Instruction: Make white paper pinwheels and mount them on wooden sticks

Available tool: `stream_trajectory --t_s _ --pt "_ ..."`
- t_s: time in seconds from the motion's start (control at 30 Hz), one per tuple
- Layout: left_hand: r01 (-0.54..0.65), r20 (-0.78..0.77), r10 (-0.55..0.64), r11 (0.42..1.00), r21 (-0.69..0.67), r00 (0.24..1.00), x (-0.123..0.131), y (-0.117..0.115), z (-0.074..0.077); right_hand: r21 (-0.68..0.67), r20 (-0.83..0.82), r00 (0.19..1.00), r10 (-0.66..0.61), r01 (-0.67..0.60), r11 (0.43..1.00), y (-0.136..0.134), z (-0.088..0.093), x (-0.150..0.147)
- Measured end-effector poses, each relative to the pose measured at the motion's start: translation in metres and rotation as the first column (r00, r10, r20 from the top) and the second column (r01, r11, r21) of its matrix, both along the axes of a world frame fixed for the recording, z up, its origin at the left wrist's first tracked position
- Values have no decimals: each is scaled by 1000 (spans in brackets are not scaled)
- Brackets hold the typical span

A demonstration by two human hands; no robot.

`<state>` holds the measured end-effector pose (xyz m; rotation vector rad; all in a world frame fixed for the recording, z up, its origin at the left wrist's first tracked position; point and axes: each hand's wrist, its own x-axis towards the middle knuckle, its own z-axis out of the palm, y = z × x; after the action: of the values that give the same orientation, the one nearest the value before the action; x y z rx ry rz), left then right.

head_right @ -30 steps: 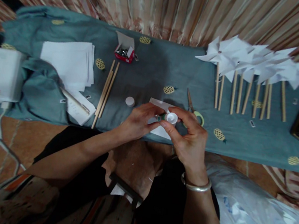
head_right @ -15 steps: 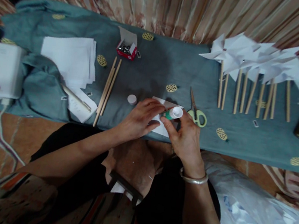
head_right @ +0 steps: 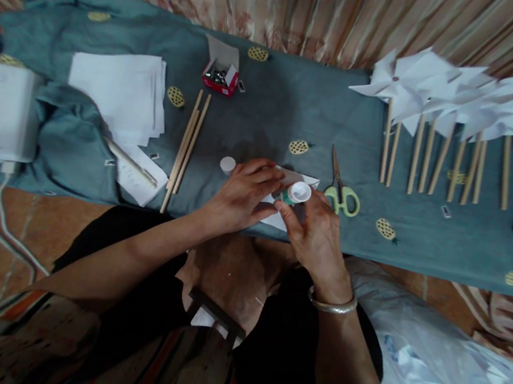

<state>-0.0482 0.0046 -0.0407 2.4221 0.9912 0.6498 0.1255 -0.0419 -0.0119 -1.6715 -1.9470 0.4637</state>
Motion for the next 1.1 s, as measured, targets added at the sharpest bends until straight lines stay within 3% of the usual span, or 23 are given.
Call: stream_trajectory --t_s 0.47,1.1 --pt "5 -9 -5 1000 -8 1000 0 2 -3 7 9 999 31 -31 999 -1 1 6" --pt "-1 -25 1 1000 -6 1000 0 2 2 21 -5 999 -40 40 999 0 -4 11"
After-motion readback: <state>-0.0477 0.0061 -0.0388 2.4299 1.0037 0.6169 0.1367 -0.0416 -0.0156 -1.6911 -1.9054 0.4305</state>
